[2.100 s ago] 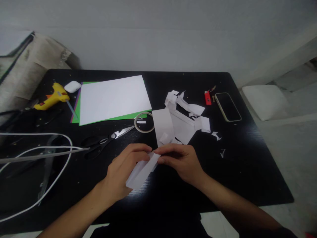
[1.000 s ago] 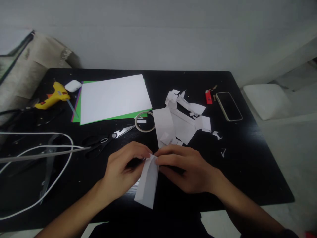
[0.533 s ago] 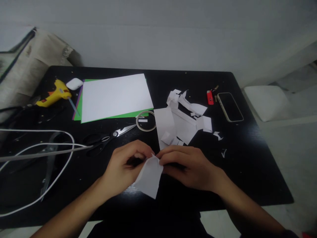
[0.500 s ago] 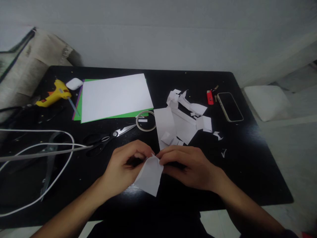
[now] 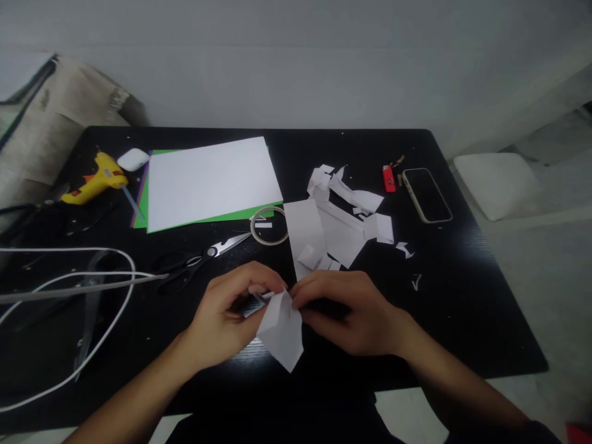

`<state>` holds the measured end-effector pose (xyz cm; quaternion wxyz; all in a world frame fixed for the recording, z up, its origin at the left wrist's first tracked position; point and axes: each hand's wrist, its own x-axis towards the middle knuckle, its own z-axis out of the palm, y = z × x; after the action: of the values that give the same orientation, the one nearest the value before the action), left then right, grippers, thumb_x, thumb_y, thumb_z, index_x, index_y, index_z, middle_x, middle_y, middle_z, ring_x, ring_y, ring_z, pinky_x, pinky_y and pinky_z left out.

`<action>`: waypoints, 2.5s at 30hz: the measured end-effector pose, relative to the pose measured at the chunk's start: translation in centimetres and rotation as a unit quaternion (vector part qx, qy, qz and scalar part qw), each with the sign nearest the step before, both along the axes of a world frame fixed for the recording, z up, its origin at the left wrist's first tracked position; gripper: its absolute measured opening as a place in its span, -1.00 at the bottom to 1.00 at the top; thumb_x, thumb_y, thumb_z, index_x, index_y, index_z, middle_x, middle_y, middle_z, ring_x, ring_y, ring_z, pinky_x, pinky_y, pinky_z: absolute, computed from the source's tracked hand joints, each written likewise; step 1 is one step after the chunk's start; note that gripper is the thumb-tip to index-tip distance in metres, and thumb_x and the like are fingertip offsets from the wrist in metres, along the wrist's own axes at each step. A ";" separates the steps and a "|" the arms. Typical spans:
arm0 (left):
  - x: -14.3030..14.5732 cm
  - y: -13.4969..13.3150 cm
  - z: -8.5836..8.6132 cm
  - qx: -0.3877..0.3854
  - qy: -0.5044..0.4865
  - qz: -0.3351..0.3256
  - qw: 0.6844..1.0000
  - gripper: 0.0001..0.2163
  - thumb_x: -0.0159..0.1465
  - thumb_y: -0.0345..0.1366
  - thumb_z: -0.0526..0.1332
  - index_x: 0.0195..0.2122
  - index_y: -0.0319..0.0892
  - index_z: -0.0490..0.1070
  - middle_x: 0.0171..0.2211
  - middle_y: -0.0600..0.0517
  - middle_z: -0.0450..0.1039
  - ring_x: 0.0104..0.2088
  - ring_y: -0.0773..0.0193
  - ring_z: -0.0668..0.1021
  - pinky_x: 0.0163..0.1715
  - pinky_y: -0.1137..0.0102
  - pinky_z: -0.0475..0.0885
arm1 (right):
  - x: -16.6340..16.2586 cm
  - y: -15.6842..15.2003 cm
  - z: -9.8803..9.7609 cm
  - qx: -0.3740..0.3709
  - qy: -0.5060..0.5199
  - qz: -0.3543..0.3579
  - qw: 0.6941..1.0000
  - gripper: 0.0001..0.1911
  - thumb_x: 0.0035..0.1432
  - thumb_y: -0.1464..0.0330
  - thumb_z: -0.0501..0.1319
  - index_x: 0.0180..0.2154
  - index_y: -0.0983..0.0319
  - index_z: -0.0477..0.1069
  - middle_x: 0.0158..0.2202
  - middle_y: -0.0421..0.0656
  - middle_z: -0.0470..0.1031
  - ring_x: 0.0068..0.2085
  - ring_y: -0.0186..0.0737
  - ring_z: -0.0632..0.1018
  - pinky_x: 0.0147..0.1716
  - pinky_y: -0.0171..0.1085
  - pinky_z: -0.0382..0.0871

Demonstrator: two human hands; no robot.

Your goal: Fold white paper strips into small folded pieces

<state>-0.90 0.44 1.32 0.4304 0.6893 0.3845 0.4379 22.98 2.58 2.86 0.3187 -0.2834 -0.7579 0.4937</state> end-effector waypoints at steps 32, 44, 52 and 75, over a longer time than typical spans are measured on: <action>0.6 -0.9 -1.7 0.289 0.294 0.204 0.888 -0.62 0.23 -0.46 0.47 0.04 -0.11 0.48 0.14 -0.17 0.40 0.11 -0.04 0.55 0.03 0.08 0.57 | -3.3 0.1 -3.8 -0.465 0.218 -0.256 0.819 -0.54 -0.21 0.33 0.66 -0.30 0.25 0.51 -0.42 -0.25 0.68 -0.36 -0.26 0.73 -0.21 -0.29 0.66; 0.4 -0.3 -1.4 0.223 0.312 0.179 0.906 -0.79 0.32 -0.42 0.40 -0.04 -0.19 0.52 0.11 -0.18 0.44 0.07 0.04 0.60 0.02 0.19 0.59 | -3.6 0.0 -4.9 -0.435 0.194 -0.258 0.840 -0.57 -0.20 0.31 0.66 -0.29 0.21 0.57 -0.40 -0.26 0.65 -0.34 -0.22 0.73 -0.17 -0.21 0.69; -0.6 0.3 -1.2 0.167 0.276 0.129 0.938 -0.90 0.35 -0.46 0.36 -0.26 -0.15 0.48 0.06 -0.04 0.58 0.01 0.17 0.66 -0.02 0.31 0.57 | -3.5 0.1 -5.4 -0.440 0.195 -0.251 0.840 -0.55 -0.18 0.25 0.65 -0.28 0.23 0.55 -0.37 -0.20 0.68 -0.29 -0.17 0.76 -0.10 -0.15 0.70; -2.7 0.8 -0.6 0.110 0.252 0.010 0.961 -0.90 0.34 -0.36 0.42 -0.14 -0.04 0.64 -0.26 0.08 0.63 -0.29 0.31 0.66 -0.29 0.44 0.57 | -2.7 0.8 -4.2 -0.523 0.152 -0.159 0.823 -0.55 -0.19 0.44 0.62 -0.23 0.26 0.54 -0.44 -0.25 0.66 -0.39 -0.25 0.73 -0.26 -0.26 0.67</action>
<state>-3.57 1.24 0.75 0.2363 0.8164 0.4371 0.2942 20.26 3.38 -1.35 0.3083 -0.4455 -0.2719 0.7953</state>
